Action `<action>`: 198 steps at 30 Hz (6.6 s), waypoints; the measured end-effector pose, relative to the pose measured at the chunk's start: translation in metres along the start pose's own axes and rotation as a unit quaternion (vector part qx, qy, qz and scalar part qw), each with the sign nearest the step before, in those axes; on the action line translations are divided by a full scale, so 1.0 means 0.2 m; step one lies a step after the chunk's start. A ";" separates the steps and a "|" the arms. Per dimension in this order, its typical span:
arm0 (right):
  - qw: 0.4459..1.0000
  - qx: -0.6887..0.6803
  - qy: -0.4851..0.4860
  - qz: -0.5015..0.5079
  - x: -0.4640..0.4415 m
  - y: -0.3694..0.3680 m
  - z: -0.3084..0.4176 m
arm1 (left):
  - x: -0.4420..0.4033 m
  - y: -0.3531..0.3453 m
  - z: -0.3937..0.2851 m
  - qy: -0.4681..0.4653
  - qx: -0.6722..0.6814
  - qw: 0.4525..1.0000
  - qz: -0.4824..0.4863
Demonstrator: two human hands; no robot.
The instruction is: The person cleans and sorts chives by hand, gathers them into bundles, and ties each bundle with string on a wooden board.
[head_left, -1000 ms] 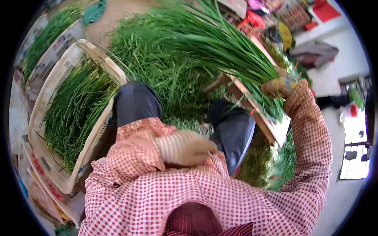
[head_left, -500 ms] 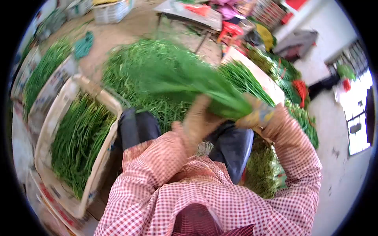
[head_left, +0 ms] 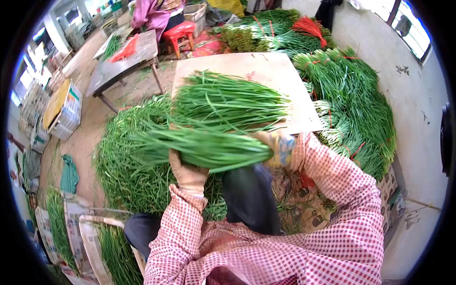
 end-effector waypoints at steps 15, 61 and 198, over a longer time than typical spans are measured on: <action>0.961 0.139 -0.227 0.072 -0.33 0.35 -0.90 | -1.00 0.26 -0.87 -0.119 -0.250 0.920 -0.278; 0.929 0.360 -0.036 -0.076 -0.21 0.24 -0.54 | -0.80 -0.71 0.89 0.006 -0.881 0.306 0.360; 0.956 0.083 -0.268 -0.087 -0.56 0.68 -1.41 | -0.93 -0.64 0.87 0.108 -0.870 0.254 0.408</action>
Point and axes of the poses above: each hand's wrist, its own x-axis away from the middle knuckle, its own y-axis out of the back of the hand, z = x × y, the point moved 9 cm from there along -x, towards the middle knuckle
